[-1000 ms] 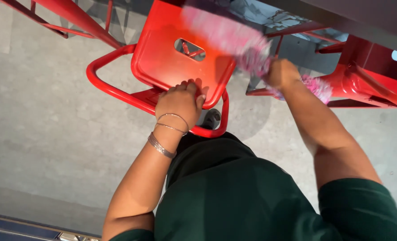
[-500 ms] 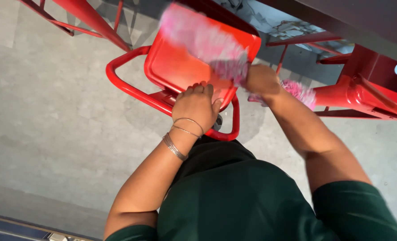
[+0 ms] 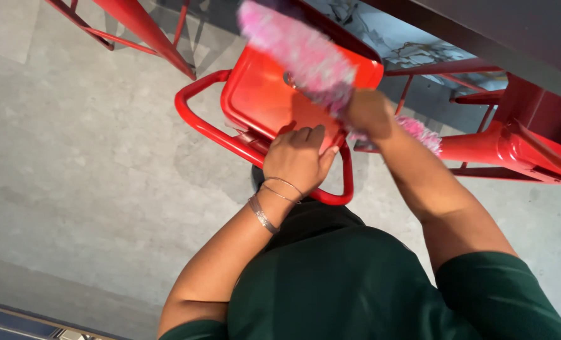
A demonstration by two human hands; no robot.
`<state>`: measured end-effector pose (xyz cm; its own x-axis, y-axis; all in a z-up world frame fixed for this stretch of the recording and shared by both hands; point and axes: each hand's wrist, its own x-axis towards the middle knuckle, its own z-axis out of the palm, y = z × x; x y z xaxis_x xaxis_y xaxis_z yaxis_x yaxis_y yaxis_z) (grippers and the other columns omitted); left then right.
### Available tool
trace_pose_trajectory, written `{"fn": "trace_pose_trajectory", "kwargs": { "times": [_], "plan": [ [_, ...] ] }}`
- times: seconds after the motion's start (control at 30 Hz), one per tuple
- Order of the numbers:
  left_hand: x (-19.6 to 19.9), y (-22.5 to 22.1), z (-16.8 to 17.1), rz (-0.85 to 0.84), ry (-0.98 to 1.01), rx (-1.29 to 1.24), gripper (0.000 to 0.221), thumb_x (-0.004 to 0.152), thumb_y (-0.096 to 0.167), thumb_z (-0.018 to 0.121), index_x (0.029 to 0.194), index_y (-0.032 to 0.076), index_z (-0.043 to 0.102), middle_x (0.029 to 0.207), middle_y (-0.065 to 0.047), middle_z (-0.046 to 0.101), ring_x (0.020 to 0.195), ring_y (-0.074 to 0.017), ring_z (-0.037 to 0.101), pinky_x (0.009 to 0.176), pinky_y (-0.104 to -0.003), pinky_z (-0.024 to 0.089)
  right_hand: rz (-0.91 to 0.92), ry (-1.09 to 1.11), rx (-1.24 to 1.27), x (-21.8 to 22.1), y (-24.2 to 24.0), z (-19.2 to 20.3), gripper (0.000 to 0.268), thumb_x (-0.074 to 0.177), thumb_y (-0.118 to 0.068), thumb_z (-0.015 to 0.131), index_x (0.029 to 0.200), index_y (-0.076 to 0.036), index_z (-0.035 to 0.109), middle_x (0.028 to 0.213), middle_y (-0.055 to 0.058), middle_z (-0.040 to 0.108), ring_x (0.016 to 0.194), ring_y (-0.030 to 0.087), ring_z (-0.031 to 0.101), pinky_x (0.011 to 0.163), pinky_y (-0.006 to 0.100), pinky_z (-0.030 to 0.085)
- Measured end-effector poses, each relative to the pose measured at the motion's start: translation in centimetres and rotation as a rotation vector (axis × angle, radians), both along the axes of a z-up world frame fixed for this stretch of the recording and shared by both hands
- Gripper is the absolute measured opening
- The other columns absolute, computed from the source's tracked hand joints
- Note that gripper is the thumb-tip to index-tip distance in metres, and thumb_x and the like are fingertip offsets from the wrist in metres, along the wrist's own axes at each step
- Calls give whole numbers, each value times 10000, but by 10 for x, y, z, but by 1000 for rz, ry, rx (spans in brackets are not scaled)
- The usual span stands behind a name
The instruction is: The person wipes down a red metal stool and a black countertop using a duster and a cloth with spray liquid.
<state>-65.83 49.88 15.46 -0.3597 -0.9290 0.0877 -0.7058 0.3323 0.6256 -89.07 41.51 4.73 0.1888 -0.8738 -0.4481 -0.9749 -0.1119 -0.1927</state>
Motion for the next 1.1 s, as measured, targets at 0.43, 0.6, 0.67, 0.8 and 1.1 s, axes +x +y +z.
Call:
{"fn": "trace_pose_trajectory", "kwargs": {
  "times": [0.43, 0.6, 0.67, 0.8, 1.1],
  "plan": [
    [-1, -8, 5, -57, 6, 99, 312, 885, 360, 708, 994, 75, 647, 907, -116, 689, 894, -324, 677, 829, -463, 517, 52, -4, 169, 46, 17, -23, 388, 876, -384, 671, 1066, -57, 760, 1072, 229, 729, 1013, 400, 706, 858, 490, 560],
    [-1, -6, 6, -58, -52, 125, 355, 871, 377, 713, 1011, 56, 653, 900, -126, 686, 855, -342, 677, 788, -463, 528, -265, 90, 144, -23, -17, -7, 375, 891, -393, 683, 1048, -64, 770, 1092, 246, 717, 1023, 416, 686, 871, 498, 545],
    [-1, -6, 6, -59, -52, 136, 354, 880, 380, 708, 1013, 57, 654, 905, -128, 686, 848, -347, 678, 782, -464, 531, -391, 73, 123, -30, -15, 8, 343, 867, -348, 697, 1056, -69, 759, 1063, 250, 714, 982, 427, 682, 842, 506, 544],
    [-1, -6, 8, -53, -33, 74, 396, 887, 384, 706, 1090, 46, 664, 930, -143, 686, 833, -361, 670, 769, -474, 528, 2, -51, -228, 6, 16, -6, 349, 986, -353, 685, 1140, -44, 733, 995, 215, 732, 930, 424, 686, 805, 534, 535],
    [3, -6, 8, -78, -29, 76, 406, 908, 388, 695, 1127, 47, 669, 936, -134, 693, 879, -346, 667, 774, -466, 529, -471, -11, 202, 25, -10, -29, 489, 787, -413, 758, 1115, -56, 694, 1054, 186, 721, 995, 361, 707, 837, 475, 561]
  ]
}}
